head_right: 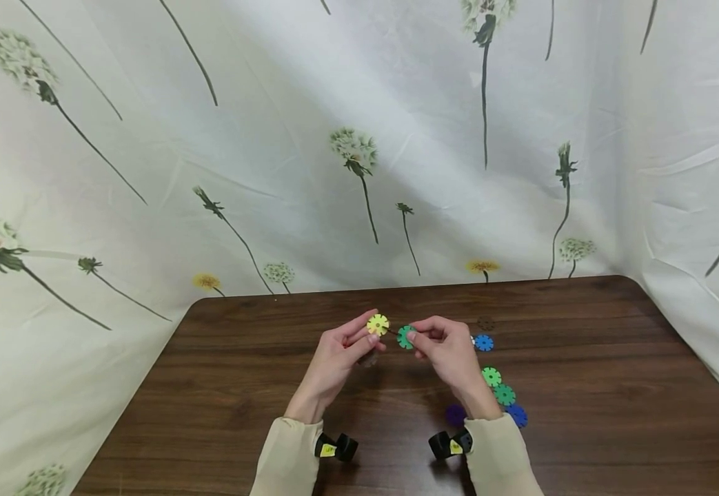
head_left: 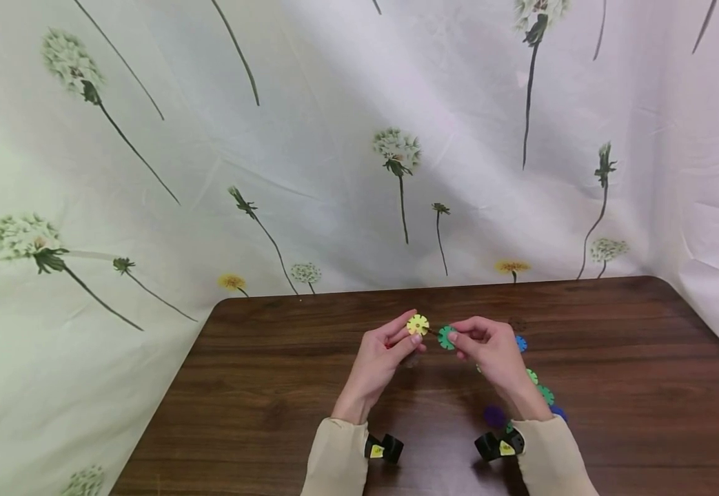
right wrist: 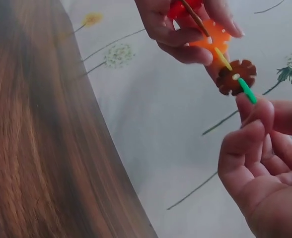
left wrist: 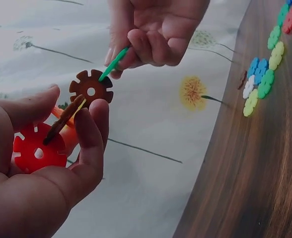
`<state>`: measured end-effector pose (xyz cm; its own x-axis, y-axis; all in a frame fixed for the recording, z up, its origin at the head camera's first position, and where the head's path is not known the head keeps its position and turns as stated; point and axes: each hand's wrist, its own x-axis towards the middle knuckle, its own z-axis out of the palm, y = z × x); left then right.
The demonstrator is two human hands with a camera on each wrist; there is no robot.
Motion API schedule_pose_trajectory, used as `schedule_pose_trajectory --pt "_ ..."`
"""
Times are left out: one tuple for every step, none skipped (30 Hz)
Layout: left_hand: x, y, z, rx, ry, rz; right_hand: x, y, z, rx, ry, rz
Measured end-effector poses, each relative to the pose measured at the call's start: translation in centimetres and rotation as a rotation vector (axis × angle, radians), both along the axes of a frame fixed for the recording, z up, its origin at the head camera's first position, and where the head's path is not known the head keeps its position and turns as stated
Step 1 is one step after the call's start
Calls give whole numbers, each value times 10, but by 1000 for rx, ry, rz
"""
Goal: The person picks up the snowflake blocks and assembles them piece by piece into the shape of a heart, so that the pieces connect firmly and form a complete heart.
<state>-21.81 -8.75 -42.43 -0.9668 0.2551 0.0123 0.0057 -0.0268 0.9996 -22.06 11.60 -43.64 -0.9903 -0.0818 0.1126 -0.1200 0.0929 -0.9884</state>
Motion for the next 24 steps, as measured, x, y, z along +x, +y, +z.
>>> schedule_pose_trajectory --pt "0 0 0 7 -3 1 0 -1 0 -10 -7 -13" --pt "0 0 -1 15 -6 2 1 -3 0 -24 -15 -28" --pt "0 0 -1 24 -4 1 1 -5 0 -36 -20 -42" --pt "-1 0 -1 33 -5 -1 2 -7 0 -44 -24 -54" --pt "-1 0 -1 41 -4 -2 2 -9 0 -49 -26 -67" --pt "-1 -1 -2 46 -4 -2 2 -11 0 -54 -30 -76" --pt "-1 -1 -2 49 -5 -2 2 -13 0 -55 -34 -84" --pt "-1 -1 -2 51 -3 -3 2 -14 -1 -54 -37 -89" --pt "-1 -1 -2 52 -1 -5 2 -15 -1 -51 -41 -92" --pt "-1 -1 -2 51 -4 -6 2 -15 -2 -46 -45 -95" --pt "-1 -1 -2 53 -5 -7 2 -15 -2 -46 -51 -97" --pt "0 -1 -2 54 -8 -8 2 -14 -3 -48 -55 -97" --pt "0 0 -2 52 -9 -9 1 -14 -3 -51 -58 -96" --pt "0 0 -2 50 -9 -8 1 -12 -4 -55 -58 -92" --pt "0 0 -3 49 -10 -8 0 -11 -5 -57 -60 -88" --pt "0 1 -3 47 -14 -8 -1 -10 -6 -56 -63 -81" --pt "0 1 -3 48 -15 -11 -2 -9 -6 -57 -68 -75" --pt "0 1 -3 47 -17 -15 -3 -7 -6 -58 -72 -70" --pt "0 1 -3 51 -21 -23 -4 -6 -7 -57 -77 -65" --pt "0 1 -3 53 -27 -31 -4 -5 -7 -54 -80 -60" --pt "0 1 -3 56 -32 -41 -5 -4 -7 -50 -85 -55" --pt "-1 0 -3 57 -34 -50 -5 -3 -7 -46 -87 -50" --pt "-1 0 -3 59 -35 -59 -6 -2 -8 -44 -85 -45" --pt "-1 0 -4 58 -39 -65 -6 -2 -8 -42 -81 -39"
